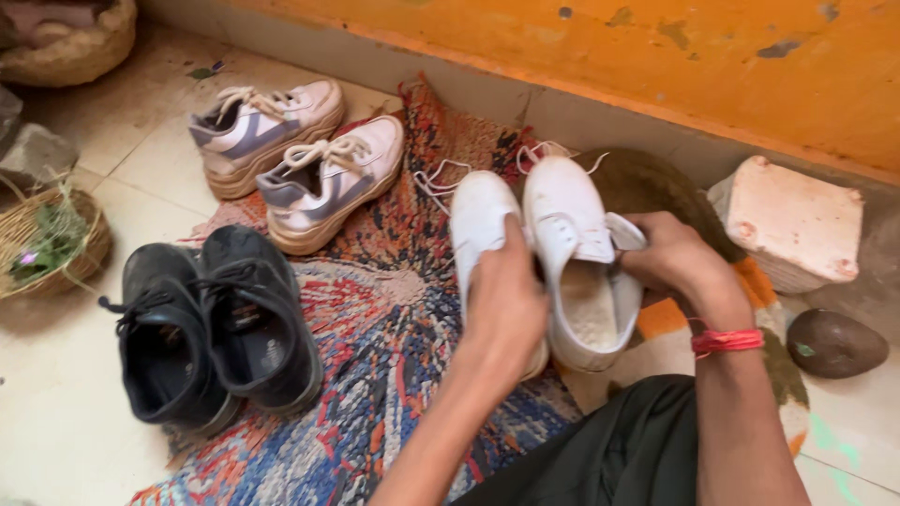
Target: The person unlaces a pair of white shoes, then unlaces a pair of black shoes, and finally relaces the black shoes. The white shoes remain unlaced by the end of the clip.
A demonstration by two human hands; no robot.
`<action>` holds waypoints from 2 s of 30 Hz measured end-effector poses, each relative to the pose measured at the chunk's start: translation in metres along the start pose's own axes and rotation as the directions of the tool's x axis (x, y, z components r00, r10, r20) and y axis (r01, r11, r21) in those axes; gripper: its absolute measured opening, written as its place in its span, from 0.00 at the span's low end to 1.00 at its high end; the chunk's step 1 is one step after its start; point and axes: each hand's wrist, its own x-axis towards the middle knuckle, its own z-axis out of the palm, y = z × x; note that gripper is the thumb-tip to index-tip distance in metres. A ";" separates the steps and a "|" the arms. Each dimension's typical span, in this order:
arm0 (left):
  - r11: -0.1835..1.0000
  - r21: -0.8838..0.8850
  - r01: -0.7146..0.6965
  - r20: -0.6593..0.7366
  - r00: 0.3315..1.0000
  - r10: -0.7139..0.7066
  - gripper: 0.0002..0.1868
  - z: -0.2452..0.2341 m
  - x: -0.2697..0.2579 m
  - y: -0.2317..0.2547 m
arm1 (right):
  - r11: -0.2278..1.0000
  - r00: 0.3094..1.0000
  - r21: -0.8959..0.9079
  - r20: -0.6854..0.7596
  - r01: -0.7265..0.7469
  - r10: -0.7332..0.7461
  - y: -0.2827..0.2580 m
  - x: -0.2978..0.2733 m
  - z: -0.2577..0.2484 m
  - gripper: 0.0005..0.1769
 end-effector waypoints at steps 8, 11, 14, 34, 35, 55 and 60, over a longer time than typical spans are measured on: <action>0.998 0.027 -0.052 0.136 0.990 0.048 0.27 0.071 0.027 0.019 | 0.971 0.969 0.032 -0.067 -0.236 0.238 0.062 0.037 -0.026 0.27; 0.999 0.036 -0.034 0.162 0.986 0.028 0.26 0.091 0.026 0.017 | 0.944 0.943 -0.020 -0.048 -0.330 0.329 0.079 0.043 -0.019 0.27; 0.999 0.015 -0.046 0.149 0.988 0.043 0.27 0.099 0.027 0.011 | 0.938 0.942 -0.091 0.002 -0.335 0.337 0.084 0.055 -0.017 0.28; 0.999 -0.010 -0.039 -0.012 0.999 0.039 0.19 -0.028 -0.031 -0.024 | 0.955 0.927 -0.279 -0.321 0.104 -0.195 -0.013 0.016 0.025 0.37; 0.997 0.082 0.010 -0.039 0.999 -0.006 0.17 -0.043 -0.033 -0.030 | 0.935 0.888 -0.246 -0.322 0.255 -0.327 -0.029 0.005 0.033 0.33; 0.643 0.284 0.711 -0.521 0.677 -0.519 0.19 -0.216 -0.078 -0.173 | 0.876 0.876 -0.094 0.159 0.473 -0.456 -0.200 -0.085 0.272 0.35; 0.656 0.206 0.726 -0.428 0.670 -0.607 0.12 -0.211 -0.074 -0.189 | 0.885 0.891 -0.165 0.219 0.435 -0.397 -0.200 -0.084 0.288 0.26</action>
